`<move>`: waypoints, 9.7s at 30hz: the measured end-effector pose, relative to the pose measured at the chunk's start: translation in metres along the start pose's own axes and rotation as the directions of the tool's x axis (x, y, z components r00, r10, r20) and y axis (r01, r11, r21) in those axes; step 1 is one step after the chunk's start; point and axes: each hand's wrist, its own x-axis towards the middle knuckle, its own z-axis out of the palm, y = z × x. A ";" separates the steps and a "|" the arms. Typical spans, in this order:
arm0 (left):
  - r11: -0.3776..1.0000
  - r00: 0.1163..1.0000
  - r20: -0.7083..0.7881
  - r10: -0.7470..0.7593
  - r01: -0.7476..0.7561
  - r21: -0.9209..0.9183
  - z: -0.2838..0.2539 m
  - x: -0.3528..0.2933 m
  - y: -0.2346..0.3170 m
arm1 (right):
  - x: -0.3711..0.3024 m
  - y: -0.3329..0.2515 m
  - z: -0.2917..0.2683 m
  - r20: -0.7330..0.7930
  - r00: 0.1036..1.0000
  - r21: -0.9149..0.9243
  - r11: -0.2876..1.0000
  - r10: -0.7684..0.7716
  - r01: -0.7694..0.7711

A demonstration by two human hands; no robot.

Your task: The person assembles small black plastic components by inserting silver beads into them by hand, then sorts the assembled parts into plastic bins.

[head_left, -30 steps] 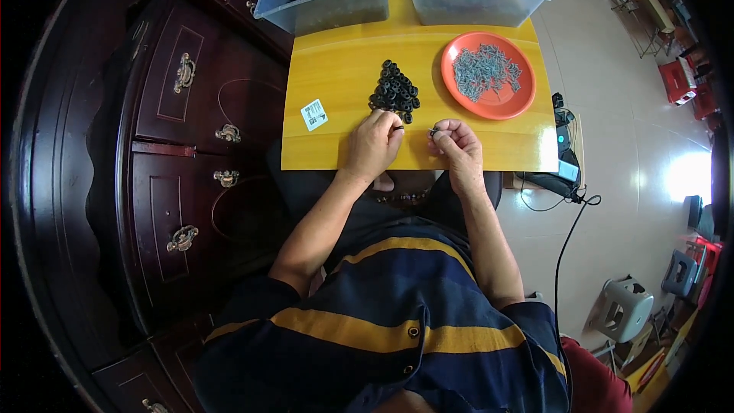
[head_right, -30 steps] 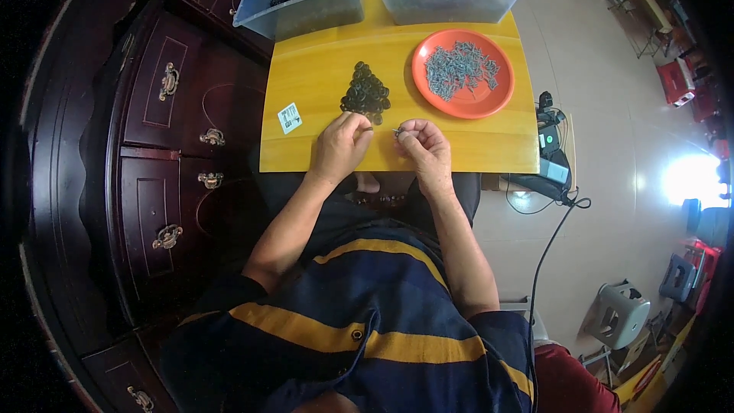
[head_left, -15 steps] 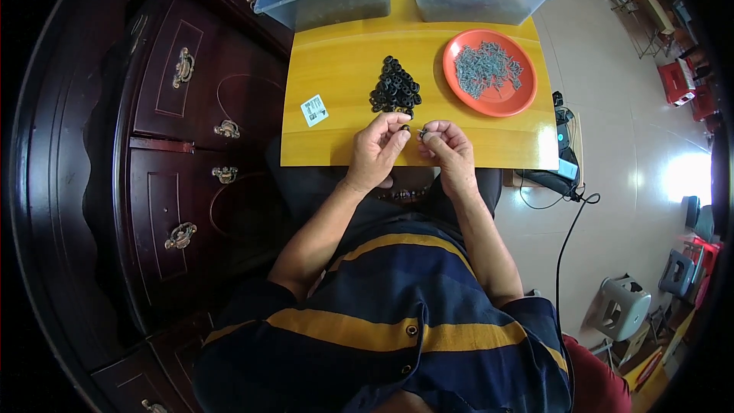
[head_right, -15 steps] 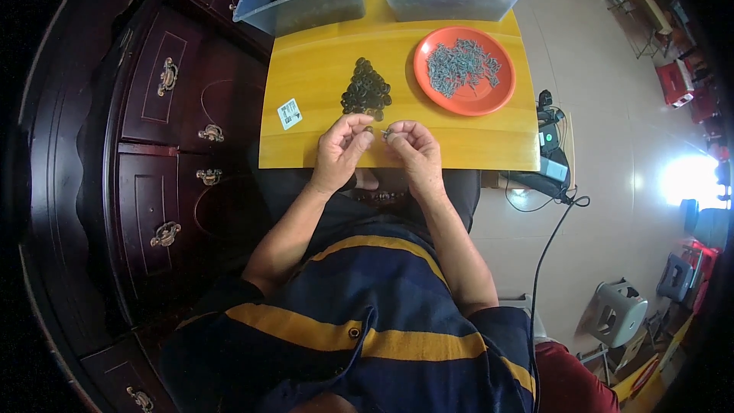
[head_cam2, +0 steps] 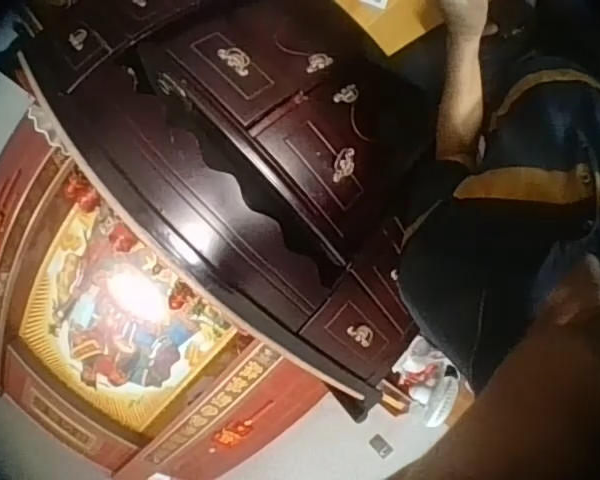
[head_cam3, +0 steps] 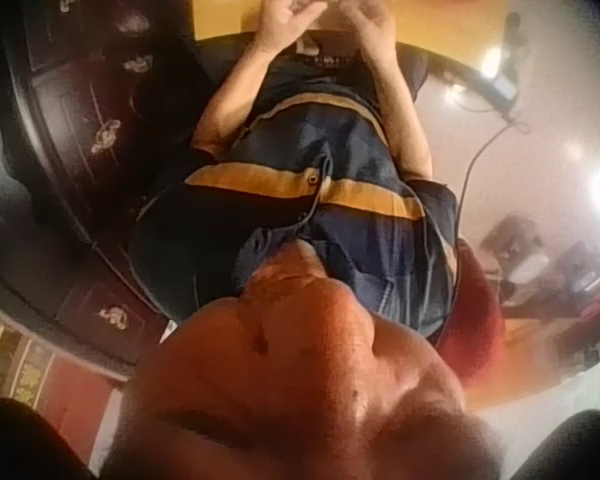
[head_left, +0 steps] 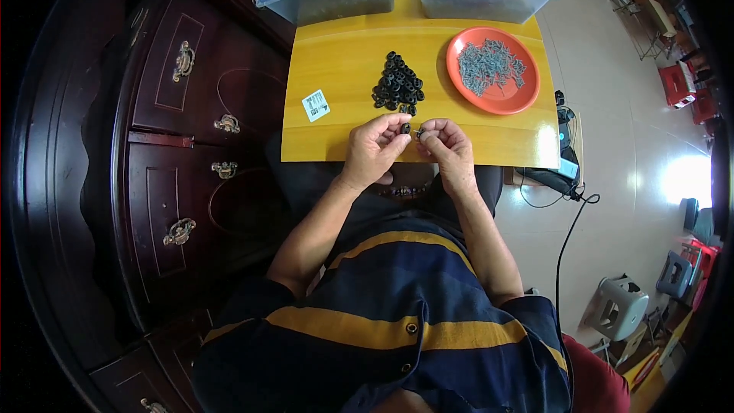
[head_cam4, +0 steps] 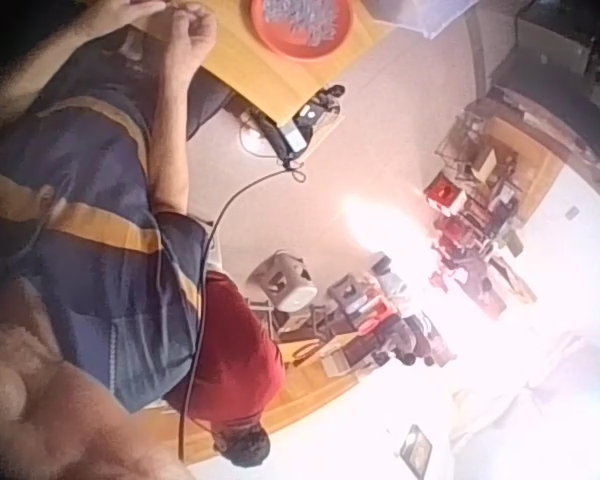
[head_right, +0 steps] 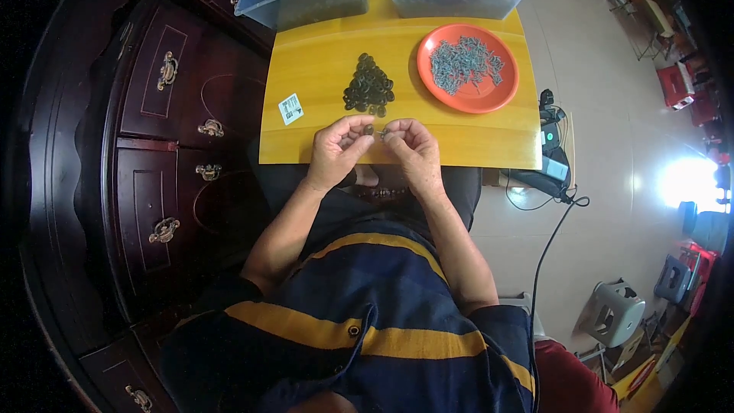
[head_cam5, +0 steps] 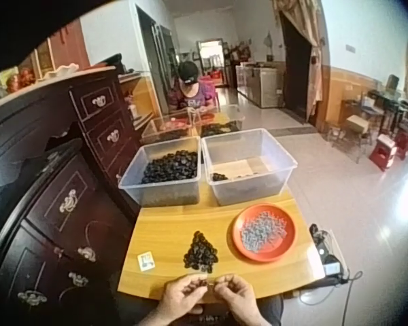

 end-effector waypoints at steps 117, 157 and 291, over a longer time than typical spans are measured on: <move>0.751 0.910 0.146 0.388 -0.404 0.522 -0.009 0.011 0.021 | 0.001 0.007 0.017 0.039 0.993 0.179 0.976 0.115 -0.121; 0.810 0.959 0.155 0.236 -0.282 0.513 -0.074 0.109 0.034 | 0.016 0.015 0.011 0.139 0.989 -0.252 0.964 -0.053 0.087; 0.969 0.985 0.152 0.078 -0.111 0.222 0.010 0.035 0.016 | 0.008 0.010 -0.010 -0.044 0.980 -0.297 0.939 -0.195 0.173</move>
